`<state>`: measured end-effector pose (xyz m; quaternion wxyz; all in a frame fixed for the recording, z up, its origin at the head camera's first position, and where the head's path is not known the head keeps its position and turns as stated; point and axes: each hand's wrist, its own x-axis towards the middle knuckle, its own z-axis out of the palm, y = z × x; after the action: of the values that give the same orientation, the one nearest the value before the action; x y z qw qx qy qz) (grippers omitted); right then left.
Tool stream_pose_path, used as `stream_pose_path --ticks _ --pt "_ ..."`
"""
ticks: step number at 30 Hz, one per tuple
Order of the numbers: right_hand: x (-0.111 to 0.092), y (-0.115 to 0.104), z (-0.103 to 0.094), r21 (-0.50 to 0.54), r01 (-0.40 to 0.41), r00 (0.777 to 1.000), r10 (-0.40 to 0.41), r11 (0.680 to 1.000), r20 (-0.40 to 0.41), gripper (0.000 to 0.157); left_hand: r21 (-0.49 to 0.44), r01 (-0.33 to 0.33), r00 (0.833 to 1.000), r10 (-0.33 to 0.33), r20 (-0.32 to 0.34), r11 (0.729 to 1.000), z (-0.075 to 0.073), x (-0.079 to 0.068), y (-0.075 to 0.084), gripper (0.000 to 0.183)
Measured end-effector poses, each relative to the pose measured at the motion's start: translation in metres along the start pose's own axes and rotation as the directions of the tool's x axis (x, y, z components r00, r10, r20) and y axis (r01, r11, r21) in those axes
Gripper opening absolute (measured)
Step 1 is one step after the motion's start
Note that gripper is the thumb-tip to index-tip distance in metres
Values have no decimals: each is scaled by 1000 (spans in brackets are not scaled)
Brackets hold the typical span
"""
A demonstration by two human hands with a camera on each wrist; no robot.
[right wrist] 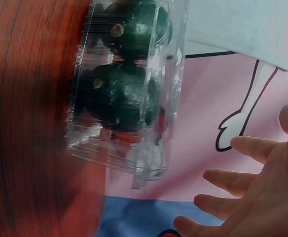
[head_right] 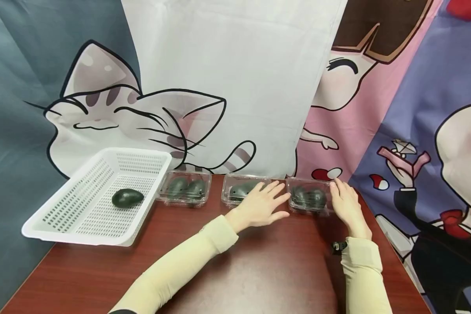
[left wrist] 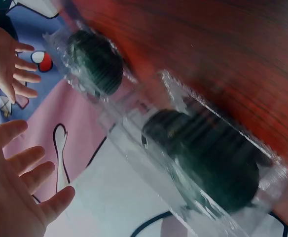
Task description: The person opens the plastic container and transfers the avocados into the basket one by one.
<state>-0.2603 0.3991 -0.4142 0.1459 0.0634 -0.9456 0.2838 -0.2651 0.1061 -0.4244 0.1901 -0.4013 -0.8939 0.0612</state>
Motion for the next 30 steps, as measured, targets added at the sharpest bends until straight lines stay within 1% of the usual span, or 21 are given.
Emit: stream_pose_path --ticks 3,6,8,10,12,15,19,22,23,26,28,30 --pt "2 8 2 45 -12 1000 11 999 14 59 20 -20 1000 20 -6 1000 3 7 6 62" --pt "0 14 0 98 -69 997 65 993 48 63 53 -73 996 76 -45 996 6 15 10 61" --pt "-1 18 -1 126 -110 992 102 986 68 65 97 -119 988 128 -87 988 9 21 12 59" --pt "-2 22 -2 149 -154 986 141 977 93 68 142 -166 975 183 -123 976 10 27 12 57" --pt "-1 26 -2 165 -180 981 164 970 107 69 180 -203 962 230 -147 963 10 31 13 55" --pt "1 32 1 212 -208 976 188 955 110 69 200 -237 951 269 -150 951 12 38 16 51" --pt "2 41 6 283 -255 966 232 925 113 68 205 -260 949 289 -127 944 15 46 24 44" --pt "1 49 9 311 -294 955 267 904 127 69 210 -276 943 307 -128 938 17 52 31 40" --pt "0 52 10 324 -304 952 276 896 131 69 217 -279 941 311 -132 935 17 53 33 40" --pt "-1 61 13 408 -334 943 300 850 146 71 239 -273 936 315 -157 932 18 59 39 37" --pt "-1 67 15 465 -352 936 316 812 156 72 254 -261 936 309 -169 931 18 63 42 35" --pt "-3 72 17 529 -366 929 332 766 162 72 261 -251 935 304 -183 932 19 66 46 33"
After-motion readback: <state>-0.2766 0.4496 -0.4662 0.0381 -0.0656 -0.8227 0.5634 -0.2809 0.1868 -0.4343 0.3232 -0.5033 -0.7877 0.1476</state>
